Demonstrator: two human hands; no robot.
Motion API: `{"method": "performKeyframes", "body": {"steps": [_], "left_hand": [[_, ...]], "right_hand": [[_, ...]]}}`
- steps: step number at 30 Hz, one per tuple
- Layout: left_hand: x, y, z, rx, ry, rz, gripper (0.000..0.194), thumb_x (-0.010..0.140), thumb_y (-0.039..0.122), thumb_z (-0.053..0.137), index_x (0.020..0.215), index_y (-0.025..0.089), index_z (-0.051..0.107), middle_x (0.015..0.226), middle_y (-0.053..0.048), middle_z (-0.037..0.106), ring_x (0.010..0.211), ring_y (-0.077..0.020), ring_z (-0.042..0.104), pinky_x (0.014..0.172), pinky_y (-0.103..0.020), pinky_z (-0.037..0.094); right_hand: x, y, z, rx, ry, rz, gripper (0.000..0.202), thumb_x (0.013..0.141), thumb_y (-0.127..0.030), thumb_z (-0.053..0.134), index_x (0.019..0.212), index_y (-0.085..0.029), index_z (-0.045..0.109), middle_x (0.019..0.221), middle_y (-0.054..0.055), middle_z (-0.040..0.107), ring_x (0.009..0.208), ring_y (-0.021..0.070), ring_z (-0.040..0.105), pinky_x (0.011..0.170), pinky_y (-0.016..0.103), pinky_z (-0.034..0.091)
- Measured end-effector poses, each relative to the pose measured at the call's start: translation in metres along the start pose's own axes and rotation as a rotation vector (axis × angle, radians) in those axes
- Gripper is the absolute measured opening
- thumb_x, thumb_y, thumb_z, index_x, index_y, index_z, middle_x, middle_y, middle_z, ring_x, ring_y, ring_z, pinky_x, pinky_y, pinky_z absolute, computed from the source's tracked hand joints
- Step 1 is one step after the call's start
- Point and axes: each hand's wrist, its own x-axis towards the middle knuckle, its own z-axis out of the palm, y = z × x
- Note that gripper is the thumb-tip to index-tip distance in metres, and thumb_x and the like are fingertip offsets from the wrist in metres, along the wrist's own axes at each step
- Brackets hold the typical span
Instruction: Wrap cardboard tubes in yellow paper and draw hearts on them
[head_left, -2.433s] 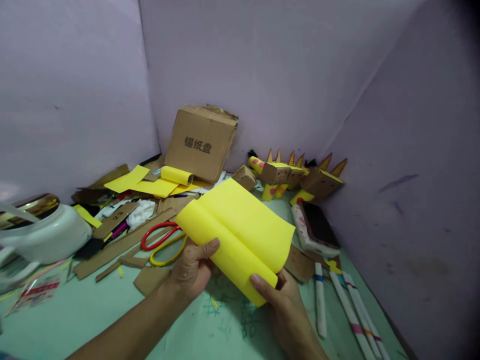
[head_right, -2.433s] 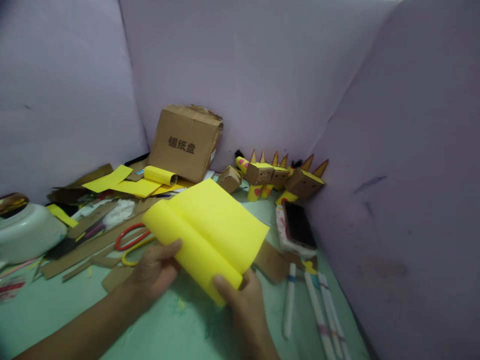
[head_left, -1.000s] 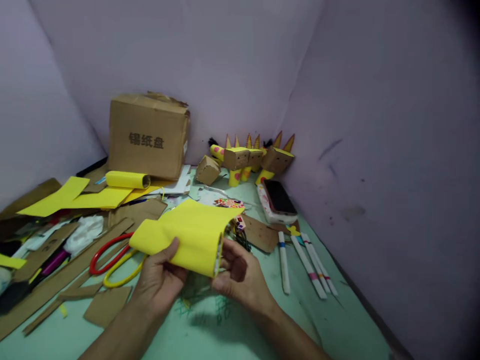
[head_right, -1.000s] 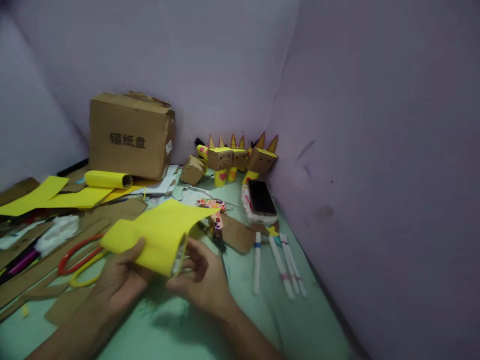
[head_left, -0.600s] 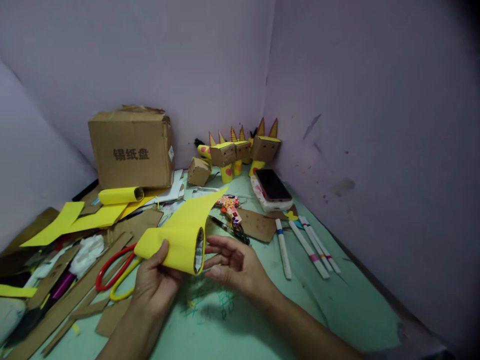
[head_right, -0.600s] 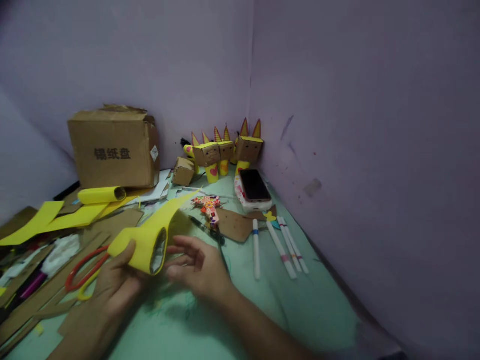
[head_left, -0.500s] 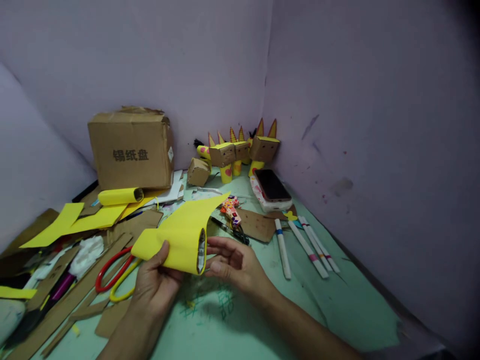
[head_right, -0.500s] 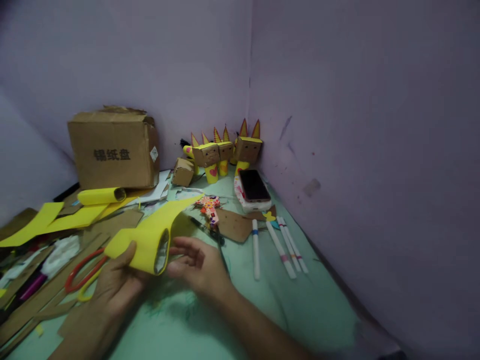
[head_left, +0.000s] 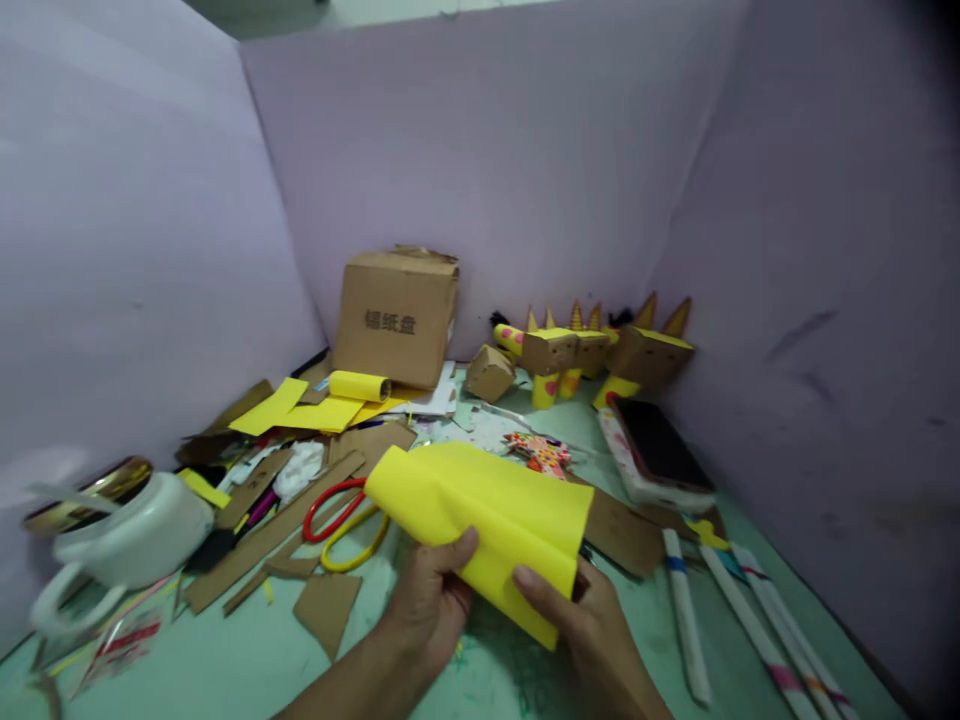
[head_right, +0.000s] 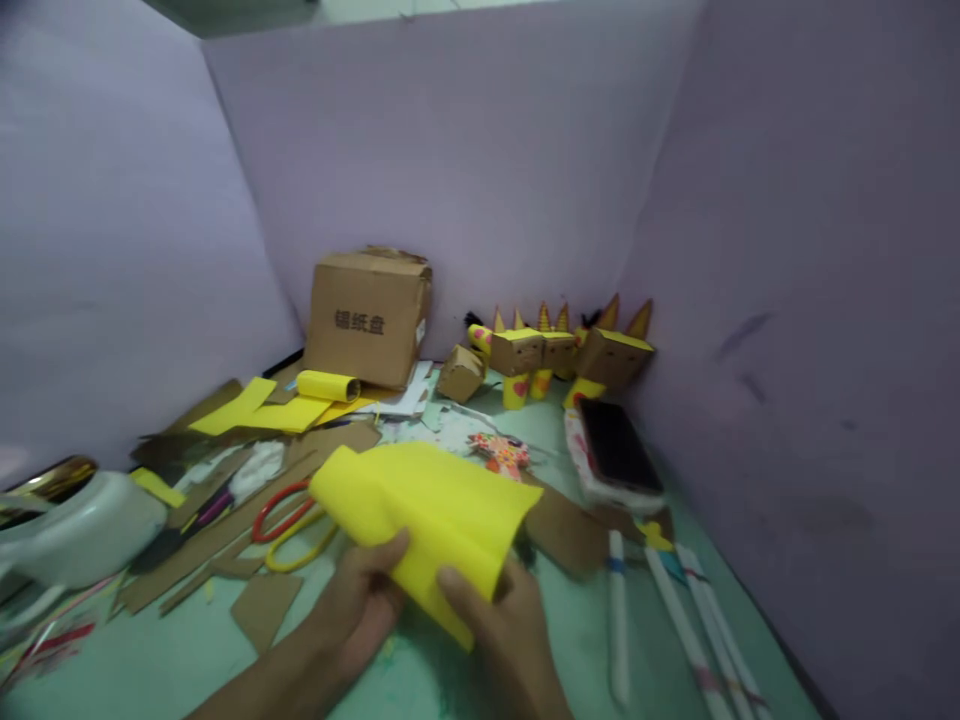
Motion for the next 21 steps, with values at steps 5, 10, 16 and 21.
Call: {"method": "performKeyframes", "body": {"steps": [5, 10, 16, 21], "left_hand": [[0.003, 0.008, -0.005, -0.038, 0.087, 0.040, 0.048, 0.070, 0.001, 0.063, 0.117, 0.008, 0.056, 0.096, -0.014, 0.072, 0.095, -0.0312, 0.066, 0.088, -0.044, 0.053], [0.005, 0.015, -0.002, -0.054, 0.081, 0.019, 0.042, 0.071, 0.003, 0.063, 0.112, 0.008, 0.060, 0.096, -0.015, 0.072, 0.093, -0.0305, 0.067, 0.086, -0.041, 0.053], [0.005, 0.014, -0.003, -0.019, 0.079, 0.018, 0.043, 0.069, 0.002, 0.064, 0.111, 0.008, 0.060, 0.098, -0.015, 0.071, 0.094, -0.0311, 0.066, 0.085, -0.043, 0.052], [0.004, 0.019, -0.002, 0.031, -0.066, 0.070, 0.033, 0.072, 0.012, 0.063, 0.106, 0.011, 0.061, 0.093, -0.012, 0.072, 0.094, -0.0276, 0.065, 0.082, -0.038, 0.053]], "right_hand": [[0.002, 0.008, -0.005, -0.088, 0.058, 0.047, 0.044, 0.051, -0.040, 0.083, 0.083, -0.012, 0.072, 0.081, 0.017, 0.075, 0.075, 0.0367, 0.069, 0.064, 0.044, 0.054], [0.003, 0.012, -0.003, -0.049, 0.003, 0.065, 0.049, 0.052, -0.040, 0.082, 0.090, -0.012, 0.072, 0.090, 0.019, 0.073, 0.084, 0.0403, 0.068, 0.073, 0.051, 0.053], [0.001, 0.004, 0.004, 0.017, -0.007, 0.061, 0.053, 0.054, -0.036, 0.082, 0.100, -0.011, 0.069, 0.098, 0.019, 0.072, 0.095, 0.0385, 0.065, 0.084, 0.050, 0.050], [-0.001, -0.006, 0.006, 0.054, 0.044, 0.064, 0.057, 0.056, -0.036, 0.081, 0.105, -0.009, 0.066, 0.097, 0.017, 0.073, 0.087, 0.0359, 0.068, 0.077, 0.047, 0.054]]}}
